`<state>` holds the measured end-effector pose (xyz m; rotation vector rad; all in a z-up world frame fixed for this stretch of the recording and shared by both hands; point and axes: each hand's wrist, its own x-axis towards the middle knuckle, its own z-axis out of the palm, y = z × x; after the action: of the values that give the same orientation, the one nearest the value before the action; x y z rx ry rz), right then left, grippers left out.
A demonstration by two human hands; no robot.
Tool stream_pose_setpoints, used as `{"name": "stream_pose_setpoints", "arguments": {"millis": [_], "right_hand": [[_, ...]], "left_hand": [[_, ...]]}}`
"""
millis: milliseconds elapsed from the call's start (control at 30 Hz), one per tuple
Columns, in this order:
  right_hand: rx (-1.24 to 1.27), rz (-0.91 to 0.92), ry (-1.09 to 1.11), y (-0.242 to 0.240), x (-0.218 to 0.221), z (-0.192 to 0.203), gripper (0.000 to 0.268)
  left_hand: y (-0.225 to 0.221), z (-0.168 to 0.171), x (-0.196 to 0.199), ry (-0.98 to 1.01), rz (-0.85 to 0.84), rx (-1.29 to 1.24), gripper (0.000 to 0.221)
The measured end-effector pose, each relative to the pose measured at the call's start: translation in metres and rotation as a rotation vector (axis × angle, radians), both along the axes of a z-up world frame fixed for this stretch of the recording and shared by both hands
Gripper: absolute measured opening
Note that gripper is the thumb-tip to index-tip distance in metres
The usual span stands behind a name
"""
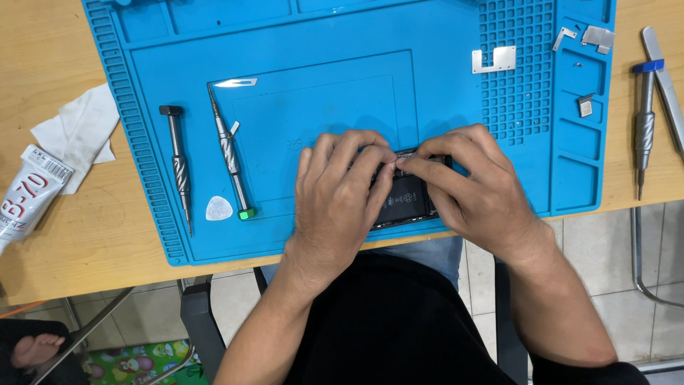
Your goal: Using precision tools to install and screw internal components into a smartphone casing on a repair mat.
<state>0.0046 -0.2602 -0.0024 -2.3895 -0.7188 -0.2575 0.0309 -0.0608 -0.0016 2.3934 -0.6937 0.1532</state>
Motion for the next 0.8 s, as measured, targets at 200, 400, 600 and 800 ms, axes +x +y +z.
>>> {"name": "stream_pose_setpoints", "arguments": {"millis": [200,400,600,800], "right_hand": [[0.063,-0.036,0.002,-0.0044,-0.0062,-0.0055,0.029],[-0.121,0.047,-0.168,-0.0015,-0.0028,0.0016,0.014],[-0.212,0.043,-0.208,-0.0055,-0.0059,-0.0016,0.018],[-0.238,0.048,-0.187,-0.0083,-0.0086,-0.0072,0.022]], "left_hand": [[-0.0008,0.0021,0.0003,-0.006,0.005,-0.003,0.003],[-0.0008,0.0018,0.0002,-0.025,0.0,0.004,0.006],[-0.0003,0.0023,0.0001,-0.022,-0.006,0.004,0.006],[0.0033,0.0054,0.0005,0.008,-0.033,-0.019,0.002]]}}
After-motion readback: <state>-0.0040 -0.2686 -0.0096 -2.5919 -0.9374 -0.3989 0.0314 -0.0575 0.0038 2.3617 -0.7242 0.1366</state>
